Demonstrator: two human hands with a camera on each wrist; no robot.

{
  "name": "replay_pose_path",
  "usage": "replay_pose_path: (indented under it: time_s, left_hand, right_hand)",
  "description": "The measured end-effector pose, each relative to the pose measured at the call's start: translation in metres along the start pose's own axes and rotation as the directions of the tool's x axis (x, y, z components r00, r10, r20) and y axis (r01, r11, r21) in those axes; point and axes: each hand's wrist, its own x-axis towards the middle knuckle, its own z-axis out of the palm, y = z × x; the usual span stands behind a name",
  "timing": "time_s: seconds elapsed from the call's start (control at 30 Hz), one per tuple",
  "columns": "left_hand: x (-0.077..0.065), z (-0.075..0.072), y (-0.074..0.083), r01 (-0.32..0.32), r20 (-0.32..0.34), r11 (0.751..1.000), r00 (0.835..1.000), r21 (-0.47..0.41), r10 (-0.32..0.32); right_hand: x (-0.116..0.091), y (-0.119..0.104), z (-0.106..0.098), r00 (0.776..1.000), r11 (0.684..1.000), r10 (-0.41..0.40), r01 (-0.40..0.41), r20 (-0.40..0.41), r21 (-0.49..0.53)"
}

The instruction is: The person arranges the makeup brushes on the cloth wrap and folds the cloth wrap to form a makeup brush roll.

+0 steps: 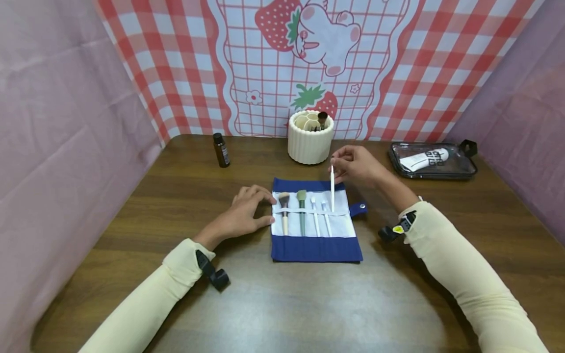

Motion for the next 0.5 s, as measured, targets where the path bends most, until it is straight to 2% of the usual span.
replay_pose_path:
  time_s: [0.27,0.5]
  left_hand:
    - [0.0,0.0,-0.001,-0.008,0.005,1.0,1.0,0.007,0.008]
    - [0.0,0.001,-0.002,-0.011,-0.003,1.0,1.0,0.009,0.011]
  right_hand:
    - [-0.004,0.008,0.007,0.998,0.999,-0.002,-0.001,0.064,0.045]
    - [-0.014,0.01,0.009,0.99,0.999,0.051,-0.049,0.131,-0.017]
